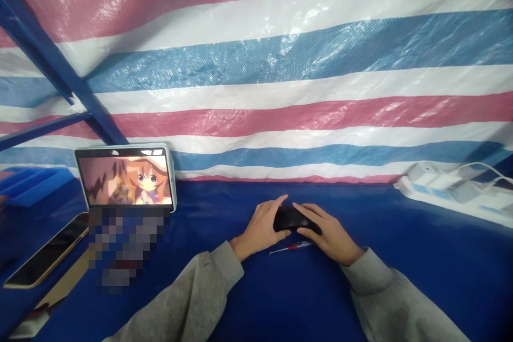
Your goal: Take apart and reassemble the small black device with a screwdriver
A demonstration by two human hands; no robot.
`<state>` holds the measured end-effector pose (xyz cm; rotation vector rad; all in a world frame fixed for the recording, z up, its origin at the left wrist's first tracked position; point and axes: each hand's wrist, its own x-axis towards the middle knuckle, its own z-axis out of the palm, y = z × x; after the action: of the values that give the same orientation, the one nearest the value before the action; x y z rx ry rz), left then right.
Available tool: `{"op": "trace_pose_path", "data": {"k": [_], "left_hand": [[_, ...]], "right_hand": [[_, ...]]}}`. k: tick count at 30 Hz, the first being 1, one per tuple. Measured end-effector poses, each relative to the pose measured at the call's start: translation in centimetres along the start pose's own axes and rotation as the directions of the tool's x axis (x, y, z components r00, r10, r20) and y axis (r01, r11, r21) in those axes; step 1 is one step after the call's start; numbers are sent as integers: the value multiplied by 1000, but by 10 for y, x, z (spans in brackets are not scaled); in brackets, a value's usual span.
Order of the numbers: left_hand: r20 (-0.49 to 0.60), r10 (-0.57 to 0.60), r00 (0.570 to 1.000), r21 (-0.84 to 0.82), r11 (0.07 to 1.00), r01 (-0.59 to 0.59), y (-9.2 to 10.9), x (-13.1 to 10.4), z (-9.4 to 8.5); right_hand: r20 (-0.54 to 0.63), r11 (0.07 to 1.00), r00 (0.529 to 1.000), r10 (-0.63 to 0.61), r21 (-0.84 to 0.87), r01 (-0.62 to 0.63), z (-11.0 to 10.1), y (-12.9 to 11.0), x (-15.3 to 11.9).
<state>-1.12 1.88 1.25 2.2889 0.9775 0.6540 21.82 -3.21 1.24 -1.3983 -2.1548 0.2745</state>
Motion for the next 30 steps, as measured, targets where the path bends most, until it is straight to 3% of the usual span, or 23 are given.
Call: {"op": "trace_pose_path", "data": {"k": [30], "left_hand": [[-29, -22, 999, -12, 1000, 21, 5, 1, -1]], "right_hand": [[78, 993, 995, 58, 94, -65, 8, 9, -1]]}}
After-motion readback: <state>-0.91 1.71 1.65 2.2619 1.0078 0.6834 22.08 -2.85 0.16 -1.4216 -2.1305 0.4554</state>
